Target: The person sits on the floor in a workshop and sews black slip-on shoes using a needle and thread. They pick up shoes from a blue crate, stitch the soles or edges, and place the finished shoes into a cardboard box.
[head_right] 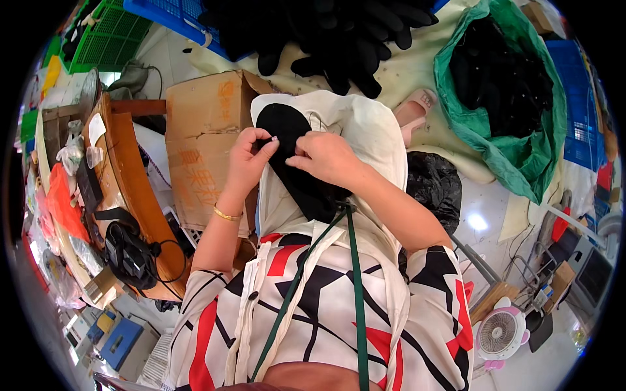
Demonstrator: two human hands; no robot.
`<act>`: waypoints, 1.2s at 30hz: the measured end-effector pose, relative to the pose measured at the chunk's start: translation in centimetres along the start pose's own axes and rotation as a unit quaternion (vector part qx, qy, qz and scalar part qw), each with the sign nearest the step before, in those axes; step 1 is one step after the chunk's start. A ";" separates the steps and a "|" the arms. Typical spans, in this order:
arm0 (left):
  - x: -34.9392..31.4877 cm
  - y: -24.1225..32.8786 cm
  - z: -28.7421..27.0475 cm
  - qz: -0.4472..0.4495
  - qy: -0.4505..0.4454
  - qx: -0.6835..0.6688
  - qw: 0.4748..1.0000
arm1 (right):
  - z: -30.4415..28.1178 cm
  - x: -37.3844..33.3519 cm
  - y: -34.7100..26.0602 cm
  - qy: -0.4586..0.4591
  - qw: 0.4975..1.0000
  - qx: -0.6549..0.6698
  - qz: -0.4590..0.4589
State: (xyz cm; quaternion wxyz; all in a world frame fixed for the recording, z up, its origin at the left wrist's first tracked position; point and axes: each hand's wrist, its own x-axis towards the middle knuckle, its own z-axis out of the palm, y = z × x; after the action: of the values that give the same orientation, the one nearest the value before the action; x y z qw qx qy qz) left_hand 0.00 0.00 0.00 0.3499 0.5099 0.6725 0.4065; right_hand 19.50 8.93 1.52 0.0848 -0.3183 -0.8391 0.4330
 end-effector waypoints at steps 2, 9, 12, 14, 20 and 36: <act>0.2 0.3 0.2 0.041 0.063 0.036 0.996 | -0.2 -0.4 0.0 0.001 1.000 -0.022 -0.018; -0.5 2.0 0.8 0.217 0.098 0.271 0.933 | -2.0 0.4 -0.5 0.271 0.952 -0.126 -0.064; -0.7 3.5 1.4 0.175 0.088 0.277 0.941 | -1.1 1.7 -2.0 0.326 0.907 0.264 -0.022; -0.5 3.0 2.1 0.159 0.097 0.306 0.934 | 1.1 2.2 -2.2 0.288 0.771 0.568 0.024; -0.2 2.0 2.7 0.176 0.126 0.347 0.912 | 2.7 1.1 -2.1 0.178 0.586 0.790 0.005; 0.9 3.2 0.8 0.037 -0.012 0.220 0.975 | 0.9 -4.9 -2.4 0.293 0.926 0.182 -0.153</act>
State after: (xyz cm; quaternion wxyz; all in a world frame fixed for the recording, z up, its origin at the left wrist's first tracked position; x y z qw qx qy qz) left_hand 1.79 1.49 2.53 0.2217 0.6038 0.7220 0.2550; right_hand 21.84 4.33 3.49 0.4486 -0.2775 -0.7219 0.4479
